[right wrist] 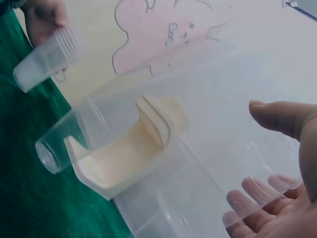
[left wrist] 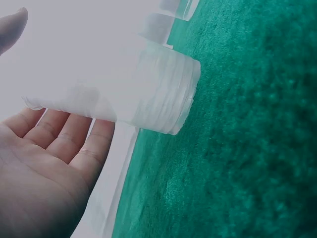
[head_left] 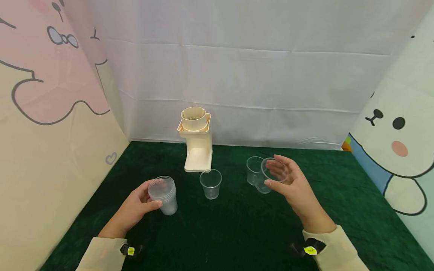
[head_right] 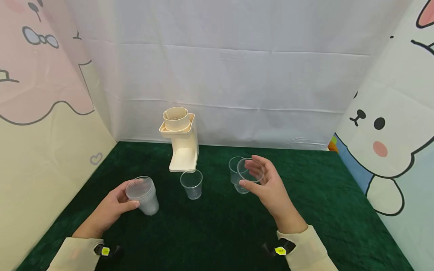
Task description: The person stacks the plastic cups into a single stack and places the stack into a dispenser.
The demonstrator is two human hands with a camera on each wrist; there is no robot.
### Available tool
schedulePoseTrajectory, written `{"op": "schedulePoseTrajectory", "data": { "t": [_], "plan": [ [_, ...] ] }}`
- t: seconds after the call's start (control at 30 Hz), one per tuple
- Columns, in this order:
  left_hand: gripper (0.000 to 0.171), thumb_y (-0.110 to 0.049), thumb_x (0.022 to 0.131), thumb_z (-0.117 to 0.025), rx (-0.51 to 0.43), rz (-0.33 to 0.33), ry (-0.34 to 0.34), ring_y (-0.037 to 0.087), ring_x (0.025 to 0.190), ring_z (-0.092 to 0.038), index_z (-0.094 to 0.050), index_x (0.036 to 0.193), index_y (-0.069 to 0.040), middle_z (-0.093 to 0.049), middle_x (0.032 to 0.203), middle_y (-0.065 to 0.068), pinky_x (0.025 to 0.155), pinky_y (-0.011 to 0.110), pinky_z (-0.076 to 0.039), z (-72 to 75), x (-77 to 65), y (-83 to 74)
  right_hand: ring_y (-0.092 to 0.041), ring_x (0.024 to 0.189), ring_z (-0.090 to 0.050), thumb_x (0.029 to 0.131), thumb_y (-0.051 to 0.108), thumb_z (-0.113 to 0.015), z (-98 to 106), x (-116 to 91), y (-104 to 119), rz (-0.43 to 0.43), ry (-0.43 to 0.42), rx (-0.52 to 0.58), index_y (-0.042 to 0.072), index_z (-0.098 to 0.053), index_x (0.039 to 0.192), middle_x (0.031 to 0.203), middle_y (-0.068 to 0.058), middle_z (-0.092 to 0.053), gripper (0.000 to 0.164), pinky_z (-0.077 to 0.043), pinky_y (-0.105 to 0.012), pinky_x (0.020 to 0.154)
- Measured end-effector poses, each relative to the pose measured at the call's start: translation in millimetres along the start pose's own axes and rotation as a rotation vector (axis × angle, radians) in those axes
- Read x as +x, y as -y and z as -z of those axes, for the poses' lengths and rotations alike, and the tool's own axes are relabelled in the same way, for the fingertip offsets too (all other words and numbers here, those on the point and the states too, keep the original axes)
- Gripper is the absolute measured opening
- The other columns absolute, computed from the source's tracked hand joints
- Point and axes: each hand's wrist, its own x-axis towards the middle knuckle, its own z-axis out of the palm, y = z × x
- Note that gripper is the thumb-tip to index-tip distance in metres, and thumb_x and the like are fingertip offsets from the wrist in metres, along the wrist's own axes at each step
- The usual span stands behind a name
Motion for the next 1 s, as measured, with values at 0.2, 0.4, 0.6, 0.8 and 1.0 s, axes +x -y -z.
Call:
{"op": "schedulePoseTrajectory", "data": {
  "t": [0.2,0.4,0.6,0.8,1.0],
  "plan": [
    [0.059,-0.010,0.098,-0.069,0.018,0.007,-0.012,0.019,0.116,-0.059,-0.043,0.151,-0.005,-0.051,0.141,0.022,0.095,0.023,-0.049,1.9,0.1,-1.1,-0.028,0.139,-0.043,0.095,0.002,-0.072,-12,2,-2,0.022,0.060,0.029,0.008,-0.034,0.153,0.151,-0.016,-0.047,0.070,-0.039,-0.021,0.108],
    [0.059,-0.010,0.098,-0.069,0.014,0.010,-0.012,0.018,0.116,-0.059,-0.043,0.151,-0.004,-0.052,0.141,0.023,0.094,0.022,-0.049,1.5,-0.9,-3.1,-0.028,0.139,-0.044,0.093,0.001,-0.074,-21,4,-10,0.047,0.141,0.036,0.006,-0.034,0.153,0.150,-0.016,-0.048,0.073,-0.040,-0.024,0.110],
    [0.060,-0.009,0.098,-0.070,0.001,0.003,-0.005,0.018,0.115,-0.060,-0.043,0.151,-0.004,-0.052,0.141,0.024,0.095,0.022,-0.049,0.8,0.5,-2.3,-0.031,0.135,-0.049,0.090,0.000,-0.077,-24,4,-10,0.079,0.209,-0.011,0.006,-0.038,0.151,0.146,-0.016,-0.053,0.073,-0.041,-0.024,0.108],
    [0.060,-0.009,0.098,-0.069,-0.005,0.007,-0.005,0.018,0.115,-0.060,-0.043,0.151,-0.004,-0.052,0.141,0.024,0.094,0.022,-0.050,1.7,0.6,0.5,-0.032,0.136,-0.050,0.089,0.001,-0.078,-29,9,-7,0.071,0.312,-0.046,0.008,-0.040,0.151,0.145,-0.014,-0.054,0.073,-0.042,-0.026,0.109],
    [0.060,-0.010,0.099,-0.069,0.001,0.013,0.003,0.023,0.117,-0.059,-0.043,0.152,-0.005,-0.052,0.141,0.023,0.094,0.023,-0.050,2.7,0.1,2.7,-0.036,0.137,-0.048,0.090,-0.006,-0.073,-32,11,0,0.029,0.425,0.054,0.007,-0.038,0.153,0.147,-0.017,-0.050,0.073,-0.043,-0.032,0.110]
  ]
}}
